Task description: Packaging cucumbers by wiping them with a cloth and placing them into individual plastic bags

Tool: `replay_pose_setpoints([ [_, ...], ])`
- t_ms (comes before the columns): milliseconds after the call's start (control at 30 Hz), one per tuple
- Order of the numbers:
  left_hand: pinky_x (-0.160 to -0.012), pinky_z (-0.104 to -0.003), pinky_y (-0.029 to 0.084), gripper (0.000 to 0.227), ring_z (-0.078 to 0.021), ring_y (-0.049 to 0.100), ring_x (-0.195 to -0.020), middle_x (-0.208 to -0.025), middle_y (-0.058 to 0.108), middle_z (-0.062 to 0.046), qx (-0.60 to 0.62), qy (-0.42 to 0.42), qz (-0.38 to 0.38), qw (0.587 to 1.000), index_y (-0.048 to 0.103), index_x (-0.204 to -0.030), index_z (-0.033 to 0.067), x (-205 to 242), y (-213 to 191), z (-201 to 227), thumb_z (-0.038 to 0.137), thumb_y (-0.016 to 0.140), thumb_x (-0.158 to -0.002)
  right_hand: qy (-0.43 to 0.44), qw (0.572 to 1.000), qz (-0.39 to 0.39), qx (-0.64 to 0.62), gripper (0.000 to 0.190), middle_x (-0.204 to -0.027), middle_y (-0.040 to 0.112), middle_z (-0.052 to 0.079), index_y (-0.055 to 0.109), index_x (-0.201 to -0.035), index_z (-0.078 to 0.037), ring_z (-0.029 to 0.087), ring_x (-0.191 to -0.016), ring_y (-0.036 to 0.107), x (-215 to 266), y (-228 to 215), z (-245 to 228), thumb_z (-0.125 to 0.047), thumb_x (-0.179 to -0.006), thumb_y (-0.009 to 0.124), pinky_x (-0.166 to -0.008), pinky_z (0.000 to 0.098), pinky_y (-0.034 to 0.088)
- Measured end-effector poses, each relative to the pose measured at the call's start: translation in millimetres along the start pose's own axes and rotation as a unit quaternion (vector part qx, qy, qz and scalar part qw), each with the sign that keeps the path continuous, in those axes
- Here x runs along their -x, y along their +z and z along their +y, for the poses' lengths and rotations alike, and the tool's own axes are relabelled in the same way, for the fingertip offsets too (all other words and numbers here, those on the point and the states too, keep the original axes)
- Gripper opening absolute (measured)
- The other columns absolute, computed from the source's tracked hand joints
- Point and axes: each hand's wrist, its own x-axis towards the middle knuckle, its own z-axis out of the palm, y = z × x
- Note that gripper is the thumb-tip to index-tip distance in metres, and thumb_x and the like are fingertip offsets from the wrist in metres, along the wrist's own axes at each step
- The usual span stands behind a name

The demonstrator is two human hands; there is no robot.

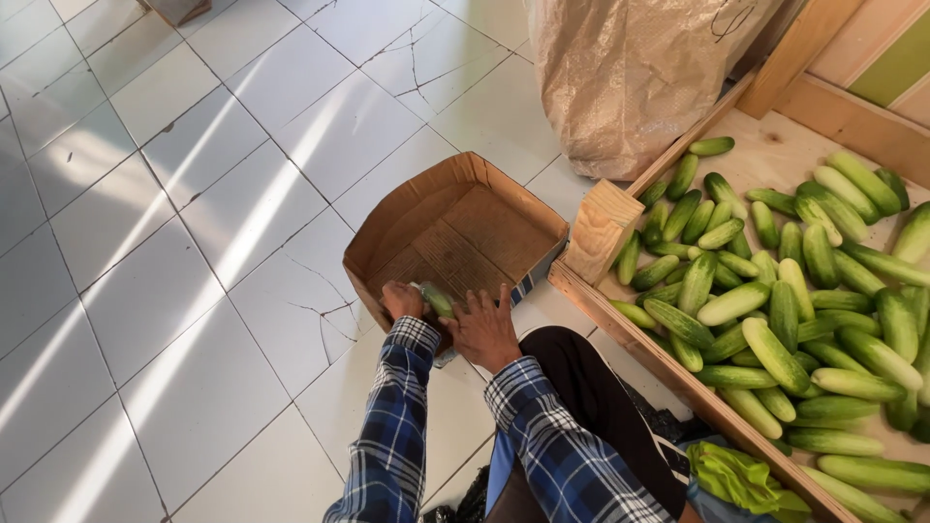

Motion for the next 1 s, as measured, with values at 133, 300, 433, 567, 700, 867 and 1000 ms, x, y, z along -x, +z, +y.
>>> replay_pose_setpoints([
  [133, -0.083, -0.051, 0.059, 0.018, -0.0445, 0.071, -0.096, -0.089, 0.069, -0.026, -0.025, 0.004, 0.014, 1.0, 0.058, -0.094, -0.0004, 14, -2, 7, 0.015, 0.048, -0.095, 0.01, 1.0, 0.019, -0.007, 0.059, -0.152, 0.052, 0.017, 0.058, -0.144, -0.015, 0.039, -0.144, 0.04, 3, -3, -6, -0.045, -0.103, 0.028, -0.119, 0.0685, 0.003],
  [300, -0.059, -0.053, 0.054, 0.015, -0.0513, 0.069, -0.075, -0.07, 0.064, -0.03, -0.095, 0.063, 0.003, 0.993, 0.06, -0.072, -0.0061, -13, -2, -7, 0.007, 0.057, -0.078, -0.018, 0.976, 0.218, -0.016, 0.055, -0.136, 0.065, 0.017, 0.07, -0.127, -0.01, 0.039, -0.135, 0.052, 2, 12, -5, -0.051, -0.1, 0.045, -0.115, 0.0699, 0.021],
  [433, -0.066, -0.054, 0.056, 0.015, -0.0486, 0.071, -0.08, -0.073, 0.068, -0.028, -0.123, 0.068, -0.018, 0.99, 0.065, -0.078, -0.0015, -8, -17, 5, 0.013, 0.064, -0.079, -0.021, 0.959, 0.28, -0.03, 0.053, -0.133, 0.066, 0.02, 0.073, -0.118, -0.005, 0.039, -0.136, 0.052, 2, 17, -6, -0.05, -0.096, 0.054, -0.115, 0.0641, 0.03],
  [567, -0.074, -0.059, 0.054, 0.016, -0.0508, 0.07, -0.087, -0.081, 0.068, -0.031, -0.158, 0.107, -0.048, 0.98, 0.063, -0.09, -0.0078, 13, -41, 43, 0.006, 0.057, -0.085, -0.051, 0.932, 0.35, -0.076, 0.048, -0.133, 0.062, 0.021, 0.069, -0.121, 0.0, 0.039, -0.133, 0.055, 3, 20, -6, -0.041, -0.101, 0.055, -0.11, 0.0503, 0.044],
  [700, -0.083, -0.055, 0.054, 0.018, -0.0407, 0.067, -0.101, -0.105, 0.068, -0.014, -0.196, 0.165, -0.023, 0.966, 0.065, -0.114, 0.0048, 22, -49, 78, 0.013, 0.062, -0.097, -0.047, 0.899, 0.384, -0.208, 0.043, -0.135, 0.06, 0.02, 0.061, -0.132, 0.002, 0.037, -0.131, 0.058, 9, 6, -4, -0.031, -0.107, 0.048, -0.11, 0.0422, 0.049],
  [867, -0.079, -0.047, 0.055, 0.012, -0.0351, 0.068, -0.093, -0.099, 0.068, -0.009, -0.071, 0.308, 0.042, 0.948, 0.068, -0.106, 0.0104, 74, -65, 143, 0.012, 0.064, -0.095, -0.013, 0.792, 0.402, -0.46, 0.043, -0.141, 0.053, 0.024, 0.051, -0.144, 0.001, 0.043, -0.118, 0.061, 37, -30, 9, -0.024, -0.11, 0.05, -0.094, 0.0511, 0.057],
  [1000, -0.062, -0.035, 0.057, 0.007, -0.0302, 0.072, -0.072, -0.08, 0.07, -0.01, 0.1, 0.35, 0.023, 0.931, 0.074, -0.099, 0.0086, 142, -74, 200, 0.014, 0.076, -0.103, 0.024, 0.636, 0.447, -0.629, 0.036, -0.125, 0.066, 0.024, 0.058, -0.136, 0.003, 0.039, -0.087, 0.073, 66, -43, 26, -0.016, -0.106, 0.058, -0.072, 0.0439, 0.064],
])
